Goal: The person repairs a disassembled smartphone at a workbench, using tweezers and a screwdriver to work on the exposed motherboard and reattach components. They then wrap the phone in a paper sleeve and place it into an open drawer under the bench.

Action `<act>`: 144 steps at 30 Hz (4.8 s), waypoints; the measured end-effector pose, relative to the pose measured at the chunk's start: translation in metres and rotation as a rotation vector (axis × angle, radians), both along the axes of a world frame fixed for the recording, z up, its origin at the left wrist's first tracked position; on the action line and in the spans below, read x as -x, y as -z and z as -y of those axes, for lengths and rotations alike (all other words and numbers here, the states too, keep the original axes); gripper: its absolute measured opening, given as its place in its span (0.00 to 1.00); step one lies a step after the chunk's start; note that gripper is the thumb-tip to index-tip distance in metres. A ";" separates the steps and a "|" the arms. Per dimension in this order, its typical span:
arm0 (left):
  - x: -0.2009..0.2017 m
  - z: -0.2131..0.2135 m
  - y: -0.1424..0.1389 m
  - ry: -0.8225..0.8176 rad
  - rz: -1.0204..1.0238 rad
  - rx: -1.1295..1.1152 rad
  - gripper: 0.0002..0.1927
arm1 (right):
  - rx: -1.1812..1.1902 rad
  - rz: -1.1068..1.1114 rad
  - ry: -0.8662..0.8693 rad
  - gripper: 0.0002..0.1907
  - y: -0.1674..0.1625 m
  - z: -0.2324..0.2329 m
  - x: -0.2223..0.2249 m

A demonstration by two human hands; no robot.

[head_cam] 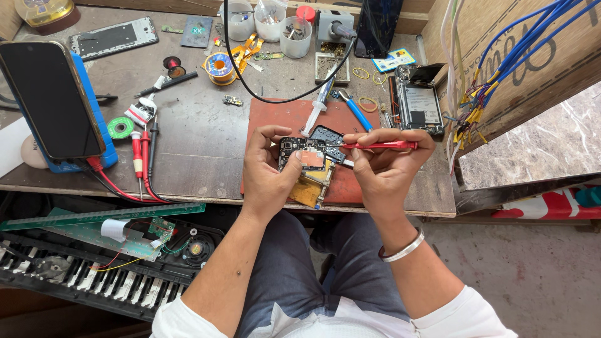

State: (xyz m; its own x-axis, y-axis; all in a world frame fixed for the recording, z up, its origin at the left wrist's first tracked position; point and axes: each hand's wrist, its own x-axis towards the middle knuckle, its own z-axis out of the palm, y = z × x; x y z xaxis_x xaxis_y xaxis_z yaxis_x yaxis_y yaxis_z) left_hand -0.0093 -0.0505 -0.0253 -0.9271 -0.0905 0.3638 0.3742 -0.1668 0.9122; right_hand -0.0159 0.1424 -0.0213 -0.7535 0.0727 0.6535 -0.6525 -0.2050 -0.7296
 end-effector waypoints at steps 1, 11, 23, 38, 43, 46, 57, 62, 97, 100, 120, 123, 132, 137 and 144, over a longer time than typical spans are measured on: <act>0.001 0.001 0.000 -0.004 -0.003 0.009 0.20 | 0.004 -0.006 0.004 0.34 0.002 0.001 0.001; 0.000 0.001 0.000 0.009 -0.016 -0.007 0.20 | -0.001 -0.013 -0.016 0.33 0.006 0.000 0.003; 0.000 0.001 0.001 0.005 -0.018 0.001 0.20 | -0.013 0.010 -0.013 0.33 0.005 0.000 0.002; -0.002 0.001 -0.001 -0.008 -0.006 0.023 0.20 | -0.017 0.011 -0.017 0.33 0.005 -0.001 0.000; -0.002 0.001 -0.001 -0.011 -0.017 0.023 0.20 | -0.017 0.008 -0.029 0.33 0.005 -0.001 0.000; -0.002 0.000 0.000 0.003 -0.028 0.005 0.20 | -0.025 -0.007 -0.029 0.33 0.005 0.001 0.000; -0.001 0.000 0.001 -0.022 -0.017 0.006 0.20 | -0.054 0.011 0.015 0.34 0.004 0.003 0.000; -0.001 -0.001 0.000 -0.017 -0.018 0.002 0.20 | -0.053 -0.011 -0.002 0.33 0.003 0.003 -0.001; -0.001 0.000 -0.001 0.036 -0.020 0.052 0.24 | 0.004 0.148 0.015 0.51 0.002 0.004 0.005; -0.002 0.000 -0.001 0.033 -0.025 0.062 0.24 | -0.004 0.153 0.026 0.51 0.002 0.004 0.005; 0.001 0.005 0.000 0.074 -0.022 0.017 0.27 | -0.214 0.073 0.118 0.44 0.004 0.005 -0.001; 0.001 0.006 0.000 0.079 -0.026 0.018 0.27 | -0.240 0.078 0.117 0.38 0.004 0.004 -0.001; 0.001 0.004 0.000 0.073 -0.019 0.009 0.26 | 0.015 0.182 0.008 0.45 0.000 0.002 0.006; 0.001 0.003 0.001 0.069 -0.024 0.013 0.26 | 0.113 0.218 -0.035 0.50 0.000 0.005 0.006; 0.001 0.002 0.001 0.082 0.000 0.002 0.25 | 0.164 0.309 -0.017 0.47 0.002 0.004 0.011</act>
State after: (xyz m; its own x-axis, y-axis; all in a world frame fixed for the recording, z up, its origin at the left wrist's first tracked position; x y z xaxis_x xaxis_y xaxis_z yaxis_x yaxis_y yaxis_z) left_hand -0.0105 -0.0530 -0.0262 -0.9313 -0.0137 0.3639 0.3594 -0.1950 0.9126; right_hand -0.0270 0.1386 -0.0232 -0.9159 0.1434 0.3749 -0.4013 -0.3443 -0.8488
